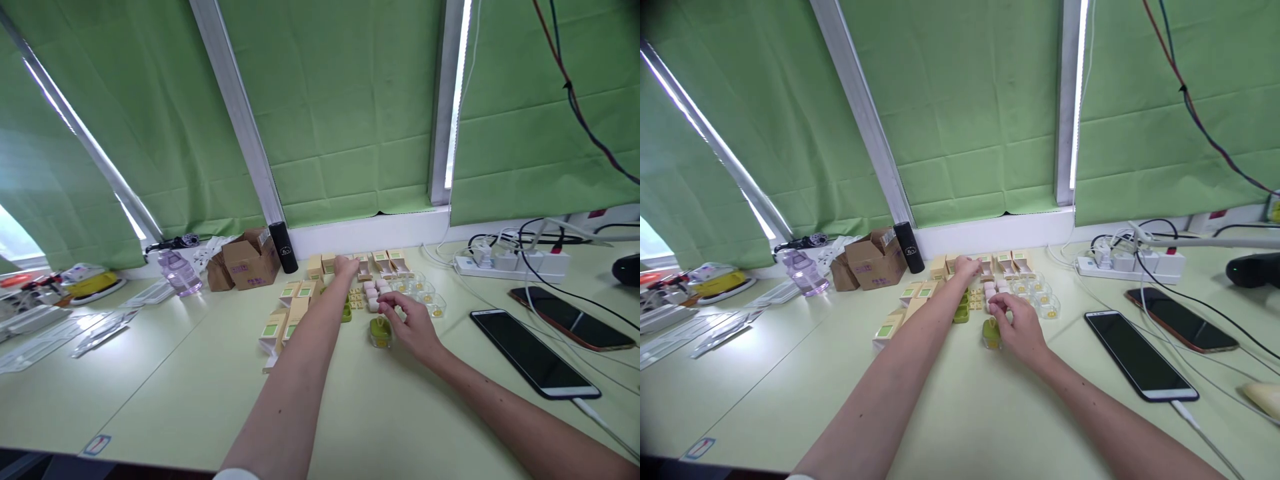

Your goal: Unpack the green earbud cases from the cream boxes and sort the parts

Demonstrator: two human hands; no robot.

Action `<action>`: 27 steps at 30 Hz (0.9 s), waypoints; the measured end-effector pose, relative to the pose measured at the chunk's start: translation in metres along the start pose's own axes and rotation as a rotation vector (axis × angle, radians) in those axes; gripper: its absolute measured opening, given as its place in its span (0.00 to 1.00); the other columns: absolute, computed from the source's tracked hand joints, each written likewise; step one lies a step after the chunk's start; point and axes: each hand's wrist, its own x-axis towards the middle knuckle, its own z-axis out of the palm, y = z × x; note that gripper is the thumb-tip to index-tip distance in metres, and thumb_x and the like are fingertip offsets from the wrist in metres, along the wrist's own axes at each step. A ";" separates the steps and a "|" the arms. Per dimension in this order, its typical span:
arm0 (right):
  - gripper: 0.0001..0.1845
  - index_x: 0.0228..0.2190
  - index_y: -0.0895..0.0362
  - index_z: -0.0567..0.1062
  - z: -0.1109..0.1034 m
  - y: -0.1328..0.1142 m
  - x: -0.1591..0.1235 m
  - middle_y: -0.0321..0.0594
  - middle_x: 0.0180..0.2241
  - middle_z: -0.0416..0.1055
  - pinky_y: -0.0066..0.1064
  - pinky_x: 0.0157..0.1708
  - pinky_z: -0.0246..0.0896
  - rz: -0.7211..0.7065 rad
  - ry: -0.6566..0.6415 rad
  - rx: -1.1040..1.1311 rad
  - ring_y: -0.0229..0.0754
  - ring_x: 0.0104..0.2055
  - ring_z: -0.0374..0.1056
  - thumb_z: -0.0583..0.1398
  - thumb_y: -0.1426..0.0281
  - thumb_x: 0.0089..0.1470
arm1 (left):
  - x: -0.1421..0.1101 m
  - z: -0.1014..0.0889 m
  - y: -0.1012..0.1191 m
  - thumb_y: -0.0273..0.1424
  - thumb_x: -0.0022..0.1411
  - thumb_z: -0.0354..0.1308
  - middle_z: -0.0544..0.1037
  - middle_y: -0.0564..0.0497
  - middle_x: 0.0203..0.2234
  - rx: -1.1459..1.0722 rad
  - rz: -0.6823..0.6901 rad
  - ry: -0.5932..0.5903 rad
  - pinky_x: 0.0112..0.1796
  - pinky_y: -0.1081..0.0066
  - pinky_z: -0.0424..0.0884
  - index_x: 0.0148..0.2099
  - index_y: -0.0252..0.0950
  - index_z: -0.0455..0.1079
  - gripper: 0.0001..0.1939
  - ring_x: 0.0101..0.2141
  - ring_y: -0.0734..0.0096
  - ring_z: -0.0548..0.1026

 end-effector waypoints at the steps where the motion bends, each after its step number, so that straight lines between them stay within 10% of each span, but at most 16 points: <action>1: 0.11 0.36 0.51 0.77 0.000 0.000 0.000 0.39 0.32 0.79 0.40 0.39 0.65 -0.001 0.000 -0.001 0.48 0.36 0.73 0.56 0.61 0.63 | 0.000 0.000 -0.001 0.38 0.61 0.69 0.83 0.40 0.39 0.017 0.008 0.001 0.45 0.68 0.74 0.47 0.32 0.76 0.18 0.47 0.55 0.81; 13: 0.11 0.37 0.51 0.76 0.002 0.002 -0.002 0.39 0.35 0.79 0.40 0.41 0.65 -0.015 -0.010 -0.037 0.48 0.38 0.73 0.55 0.62 0.64 | 0.002 0.013 -0.001 0.38 0.69 0.61 0.74 0.43 0.54 0.124 0.129 -0.241 0.49 0.56 0.77 0.59 0.36 0.69 0.20 0.51 0.58 0.76; 27: 0.11 0.38 0.50 0.76 -0.002 0.007 0.002 0.39 0.33 0.79 0.41 0.41 0.65 0.011 0.029 -0.034 0.49 0.38 0.74 0.56 0.61 0.64 | -0.015 0.007 0.009 0.30 0.54 0.71 0.81 0.42 0.51 0.085 0.168 -0.157 0.53 0.64 0.69 0.53 0.36 0.76 0.22 0.53 0.54 0.77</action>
